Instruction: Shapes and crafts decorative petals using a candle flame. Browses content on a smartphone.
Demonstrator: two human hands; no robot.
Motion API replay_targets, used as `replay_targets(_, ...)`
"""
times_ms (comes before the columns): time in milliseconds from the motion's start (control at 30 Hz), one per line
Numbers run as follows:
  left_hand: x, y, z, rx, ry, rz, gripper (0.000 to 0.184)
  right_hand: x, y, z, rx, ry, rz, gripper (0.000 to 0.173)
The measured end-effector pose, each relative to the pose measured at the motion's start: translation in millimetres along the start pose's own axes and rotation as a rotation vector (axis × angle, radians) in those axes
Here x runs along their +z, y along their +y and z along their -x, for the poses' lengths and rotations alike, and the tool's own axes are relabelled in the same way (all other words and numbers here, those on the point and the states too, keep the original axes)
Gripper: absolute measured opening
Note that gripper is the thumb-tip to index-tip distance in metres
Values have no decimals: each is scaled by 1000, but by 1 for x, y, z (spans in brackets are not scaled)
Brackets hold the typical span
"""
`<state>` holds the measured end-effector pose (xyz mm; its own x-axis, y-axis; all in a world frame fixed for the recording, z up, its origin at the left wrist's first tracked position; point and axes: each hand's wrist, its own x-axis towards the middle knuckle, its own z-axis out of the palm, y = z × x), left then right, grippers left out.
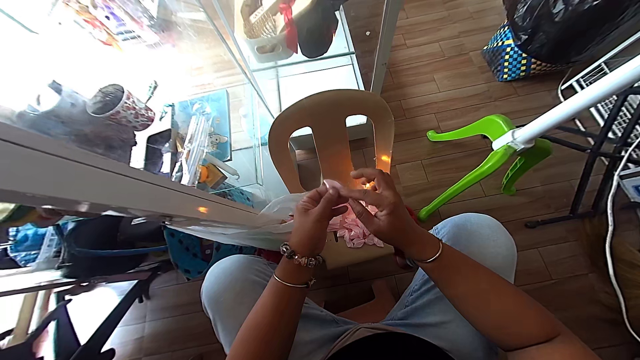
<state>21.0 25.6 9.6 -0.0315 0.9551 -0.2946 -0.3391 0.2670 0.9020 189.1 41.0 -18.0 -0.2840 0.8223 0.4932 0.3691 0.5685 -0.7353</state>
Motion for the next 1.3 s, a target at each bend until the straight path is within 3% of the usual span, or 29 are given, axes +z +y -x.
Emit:
replay_targets(200, 1, -8, 1, 111, -72, -138, 12, -10, -9, -6, 512, -40, -518, 18)
replay_targets(500, -5, -12, 1, 277, -112, -389, 10, -8, -12, -9, 655, -73, -712, 6)
replay_targets(733, -13, -19, -5, 462, -184, -434, 9, -14, -15, -15, 991, -212, -1110, 13)
replay_targets(900, -16, -22, -6, 424, -273, -321, 11, -16, -10, -12, 1033, -295, -1225, 11)
replay_targets(1100, -16, -13, -2, 198, -397, -216, 19, -18, -5, -8, 1066, -362, -1261, 5)
replay_targets(1300, -20, -10, -6, 267, -422, -210, 15, -15, -9, -9, 1050, -311, -1189, 13)
